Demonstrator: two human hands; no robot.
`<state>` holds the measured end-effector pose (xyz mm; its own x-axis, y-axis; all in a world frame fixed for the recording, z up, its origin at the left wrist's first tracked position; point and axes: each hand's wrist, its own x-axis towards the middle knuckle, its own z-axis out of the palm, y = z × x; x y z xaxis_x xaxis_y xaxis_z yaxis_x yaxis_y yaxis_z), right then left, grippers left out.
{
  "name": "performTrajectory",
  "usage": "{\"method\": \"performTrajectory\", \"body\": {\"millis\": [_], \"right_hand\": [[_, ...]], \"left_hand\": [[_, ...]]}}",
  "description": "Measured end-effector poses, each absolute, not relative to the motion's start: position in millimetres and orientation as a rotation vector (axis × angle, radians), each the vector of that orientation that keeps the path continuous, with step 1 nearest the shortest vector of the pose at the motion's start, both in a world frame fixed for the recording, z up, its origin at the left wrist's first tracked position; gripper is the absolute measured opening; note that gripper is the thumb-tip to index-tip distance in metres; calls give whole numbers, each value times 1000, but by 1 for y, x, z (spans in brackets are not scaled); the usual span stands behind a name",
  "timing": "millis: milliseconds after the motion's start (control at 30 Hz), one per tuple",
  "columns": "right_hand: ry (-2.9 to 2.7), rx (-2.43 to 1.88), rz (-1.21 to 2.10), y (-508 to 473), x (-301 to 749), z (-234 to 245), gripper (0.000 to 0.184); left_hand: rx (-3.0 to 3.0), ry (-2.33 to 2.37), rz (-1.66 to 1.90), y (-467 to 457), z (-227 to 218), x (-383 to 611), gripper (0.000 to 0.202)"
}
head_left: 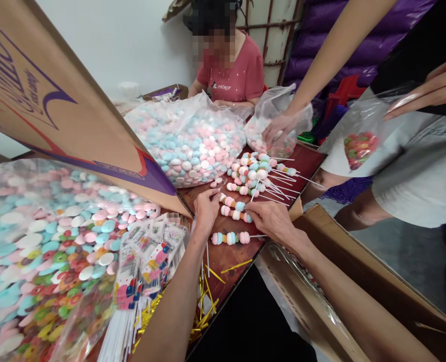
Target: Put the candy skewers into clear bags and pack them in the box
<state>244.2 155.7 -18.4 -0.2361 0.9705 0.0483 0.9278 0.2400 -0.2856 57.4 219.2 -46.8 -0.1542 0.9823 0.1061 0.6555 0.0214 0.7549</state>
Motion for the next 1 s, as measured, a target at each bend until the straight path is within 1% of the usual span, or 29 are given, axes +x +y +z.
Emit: {"method": "performTrajectory", "body": {"millis": [100,367,500,733,1000], "right_hand": [[-2274,-1767,334,154,240,-23,29],[-2241,-1758,367,149,228,-31,22],[-2224,-1797,383,147,220,-32,18],[-2273,-1843,424,154,212,-31,18],[-2247,-1830,456,159,208,-26,17]], "left_hand": [[1681,1907,913,216,-45,60,23],[1751,1966,786,218,-47,59,26],[1790,1969,729,219,-45,57,24],[1861,1950,629,223,-41,54,25],[1898,1892,646,221,-37,51,27]]}}
